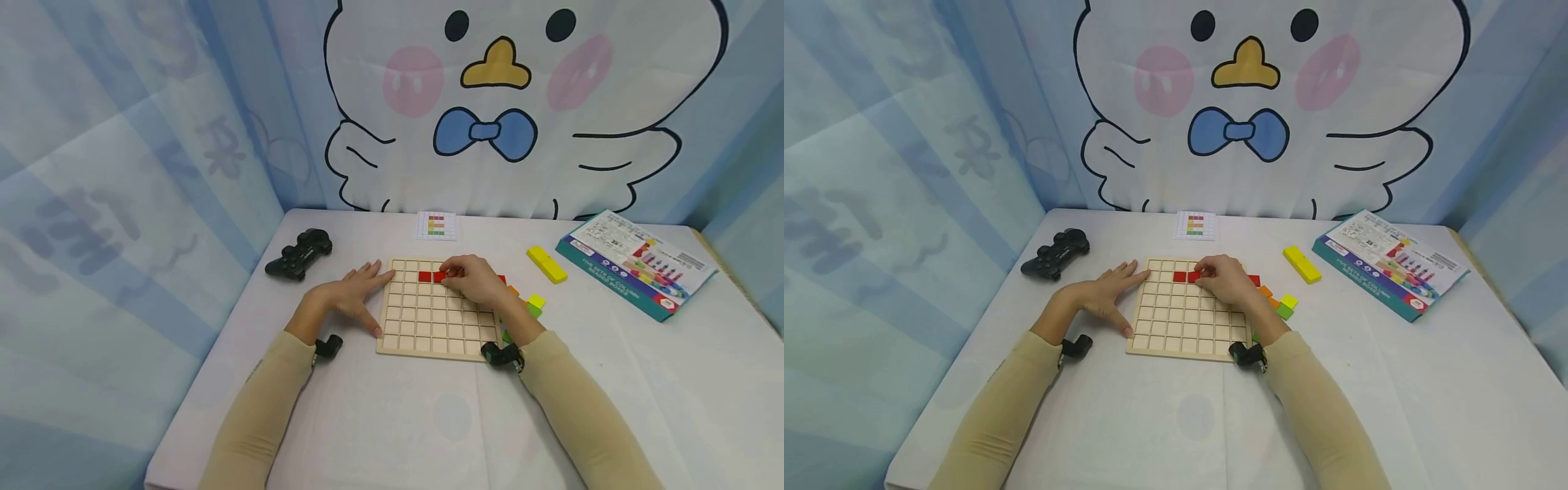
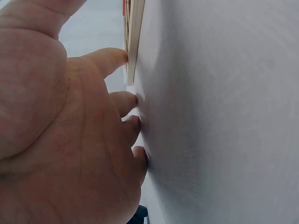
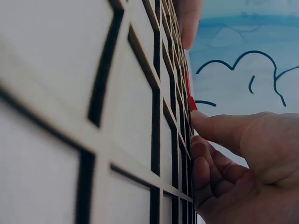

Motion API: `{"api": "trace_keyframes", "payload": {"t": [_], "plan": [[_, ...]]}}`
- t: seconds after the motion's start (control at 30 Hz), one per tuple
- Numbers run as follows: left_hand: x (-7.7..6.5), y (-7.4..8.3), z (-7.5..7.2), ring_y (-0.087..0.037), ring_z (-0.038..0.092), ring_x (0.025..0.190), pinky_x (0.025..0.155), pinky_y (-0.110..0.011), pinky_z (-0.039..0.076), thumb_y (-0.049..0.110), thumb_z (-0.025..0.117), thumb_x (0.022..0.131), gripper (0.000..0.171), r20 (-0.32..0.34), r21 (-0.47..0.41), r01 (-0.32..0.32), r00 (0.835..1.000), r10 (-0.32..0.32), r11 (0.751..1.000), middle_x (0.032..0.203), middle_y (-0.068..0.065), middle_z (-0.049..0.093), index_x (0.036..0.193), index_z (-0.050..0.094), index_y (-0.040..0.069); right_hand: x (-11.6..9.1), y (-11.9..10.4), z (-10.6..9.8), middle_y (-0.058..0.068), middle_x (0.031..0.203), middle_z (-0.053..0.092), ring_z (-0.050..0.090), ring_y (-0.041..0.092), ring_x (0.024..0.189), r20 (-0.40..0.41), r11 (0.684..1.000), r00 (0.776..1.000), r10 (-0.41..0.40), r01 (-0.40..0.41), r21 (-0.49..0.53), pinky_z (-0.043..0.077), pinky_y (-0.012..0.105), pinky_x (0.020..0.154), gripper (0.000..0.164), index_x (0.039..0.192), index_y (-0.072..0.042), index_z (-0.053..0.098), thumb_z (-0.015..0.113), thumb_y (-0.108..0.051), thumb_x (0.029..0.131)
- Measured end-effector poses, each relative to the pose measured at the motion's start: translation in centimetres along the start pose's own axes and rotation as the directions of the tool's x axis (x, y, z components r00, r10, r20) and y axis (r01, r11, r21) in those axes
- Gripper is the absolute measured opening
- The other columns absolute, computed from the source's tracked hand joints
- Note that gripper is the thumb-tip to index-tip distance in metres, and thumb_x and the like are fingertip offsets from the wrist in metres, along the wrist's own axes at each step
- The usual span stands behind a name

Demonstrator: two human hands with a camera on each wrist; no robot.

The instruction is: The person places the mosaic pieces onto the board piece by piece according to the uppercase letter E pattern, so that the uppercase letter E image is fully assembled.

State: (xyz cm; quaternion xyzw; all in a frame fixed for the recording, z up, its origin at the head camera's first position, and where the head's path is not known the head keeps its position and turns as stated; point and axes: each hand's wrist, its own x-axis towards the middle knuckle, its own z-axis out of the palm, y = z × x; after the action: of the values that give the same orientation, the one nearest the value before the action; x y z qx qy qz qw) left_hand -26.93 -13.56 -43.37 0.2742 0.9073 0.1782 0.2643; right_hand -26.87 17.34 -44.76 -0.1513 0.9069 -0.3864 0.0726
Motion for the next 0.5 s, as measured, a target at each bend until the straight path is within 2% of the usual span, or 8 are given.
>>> {"api": "trace_keyframes", "payload": {"t": [0.5], "plan": [[-0.03, -0.02, -0.05, -0.03, -0.013, 0.163, 0.132, -0.052, -0.005, 0.058, 0.094, 0.065, 0.137, 0.001, 0.002, 0.008, 1.0, -0.008, 1.0, 0.176, -0.011, -0.009, 0.169, 0.011, 0.025, 0.26, 0.1, 0.12, 0.009, 0.101, 0.067, 0.057, 0.022, 0.087, 0.011, 1.0, 1.0, -0.006, 0.006, -0.012, 0.047, 0.033, 0.078, 0.027, 0.124, -0.005, 0.072, 0.072, -0.014, 0.098]]}}
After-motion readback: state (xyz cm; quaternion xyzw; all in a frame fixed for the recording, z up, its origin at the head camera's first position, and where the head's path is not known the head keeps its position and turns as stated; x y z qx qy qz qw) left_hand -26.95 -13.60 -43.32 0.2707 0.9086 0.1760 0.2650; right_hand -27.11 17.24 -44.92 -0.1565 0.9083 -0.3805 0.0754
